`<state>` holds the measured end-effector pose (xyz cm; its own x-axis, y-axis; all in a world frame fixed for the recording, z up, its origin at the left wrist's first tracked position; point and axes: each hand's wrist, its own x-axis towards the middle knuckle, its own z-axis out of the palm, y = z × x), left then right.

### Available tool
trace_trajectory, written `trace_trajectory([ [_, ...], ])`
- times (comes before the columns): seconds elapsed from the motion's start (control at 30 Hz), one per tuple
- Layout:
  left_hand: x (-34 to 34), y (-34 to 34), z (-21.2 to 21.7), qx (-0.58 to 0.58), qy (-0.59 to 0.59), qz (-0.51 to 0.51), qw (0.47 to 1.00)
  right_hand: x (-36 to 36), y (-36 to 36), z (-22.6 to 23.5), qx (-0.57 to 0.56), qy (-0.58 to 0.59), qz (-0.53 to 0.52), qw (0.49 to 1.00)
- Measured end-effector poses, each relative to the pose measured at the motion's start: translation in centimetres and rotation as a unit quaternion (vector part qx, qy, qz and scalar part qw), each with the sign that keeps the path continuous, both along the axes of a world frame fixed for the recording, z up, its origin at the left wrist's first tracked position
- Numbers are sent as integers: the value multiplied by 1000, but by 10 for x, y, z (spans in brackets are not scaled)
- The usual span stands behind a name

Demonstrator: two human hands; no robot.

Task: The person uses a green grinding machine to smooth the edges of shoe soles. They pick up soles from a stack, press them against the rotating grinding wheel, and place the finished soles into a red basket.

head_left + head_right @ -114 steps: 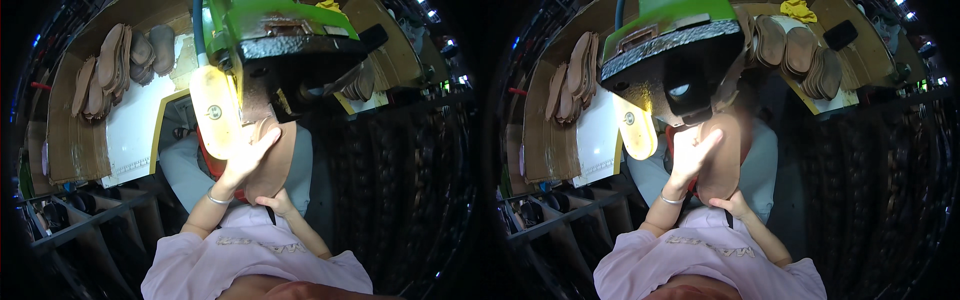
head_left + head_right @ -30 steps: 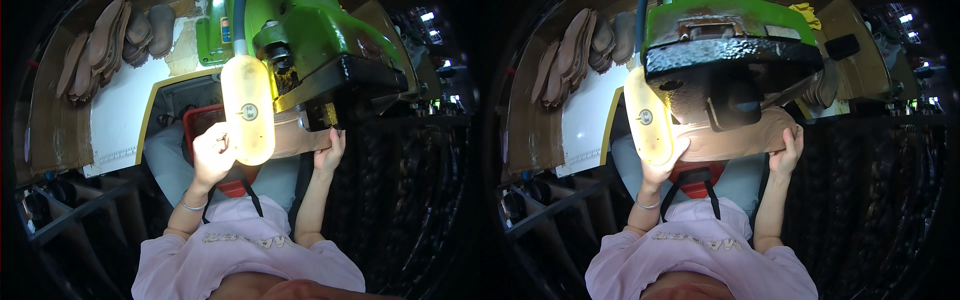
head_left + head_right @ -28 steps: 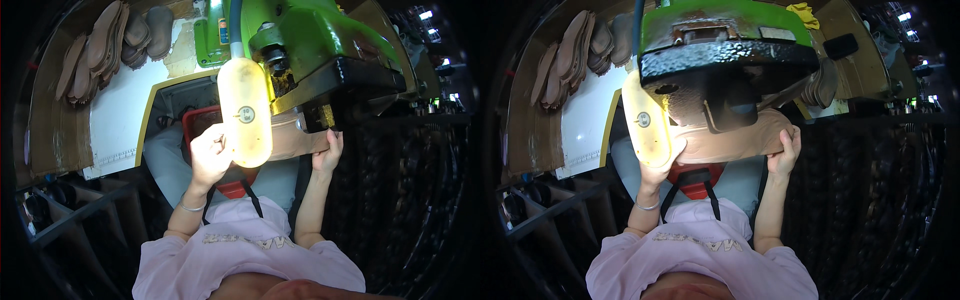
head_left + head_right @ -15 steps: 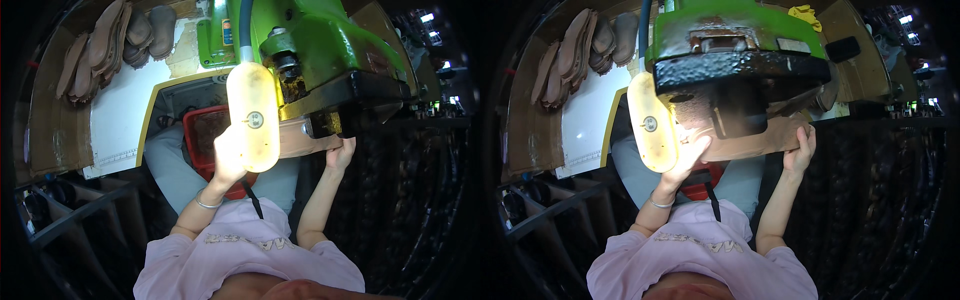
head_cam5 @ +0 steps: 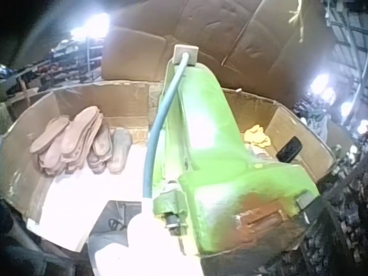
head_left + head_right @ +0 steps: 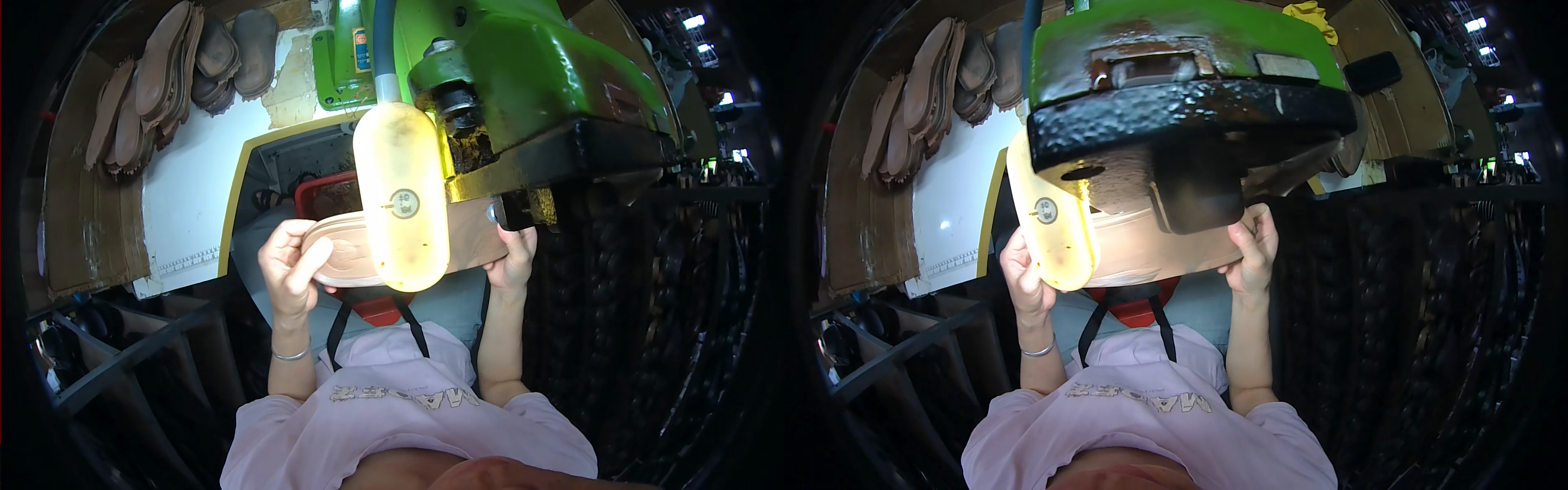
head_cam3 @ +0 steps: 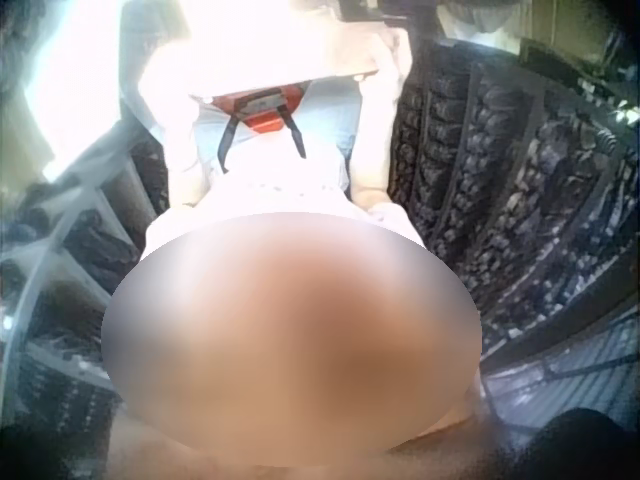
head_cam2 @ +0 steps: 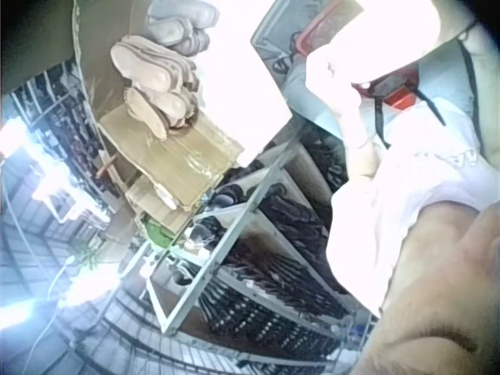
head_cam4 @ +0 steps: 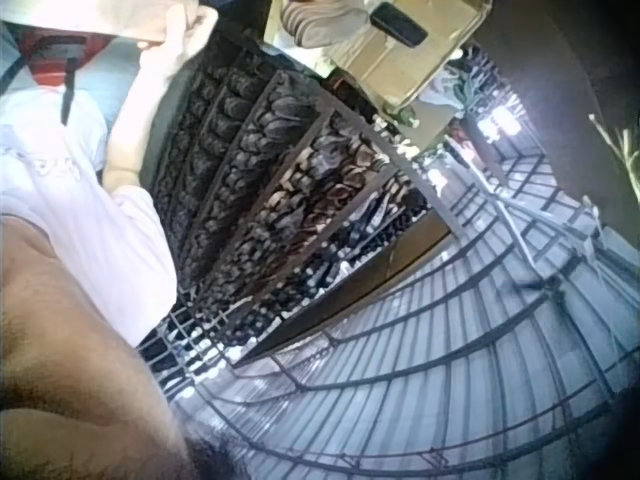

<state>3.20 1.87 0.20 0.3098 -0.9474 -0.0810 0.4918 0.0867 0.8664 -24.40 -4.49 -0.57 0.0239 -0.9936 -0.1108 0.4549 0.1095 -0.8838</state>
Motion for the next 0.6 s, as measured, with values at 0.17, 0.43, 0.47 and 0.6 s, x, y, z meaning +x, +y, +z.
trace_trajectory([
  [0.17, 18, 25, -14, 55, -12, -2, 998, 11, 6, 0, -3, -5, 40, 999],
  [0.43, 25, 93, -56, 116, 14, -22, 993, 47, -6, 26, -32, 83, 102, 991],
  [0.47, 25, 97, -55, 127, 7, -70, 989, 51, -9, 28, -47, 115, 110, 986],
  [0.6, 17, 84, -49, 92, -88, -223, 967, 68, -16, 35, -81, 94, 100, 987],
])
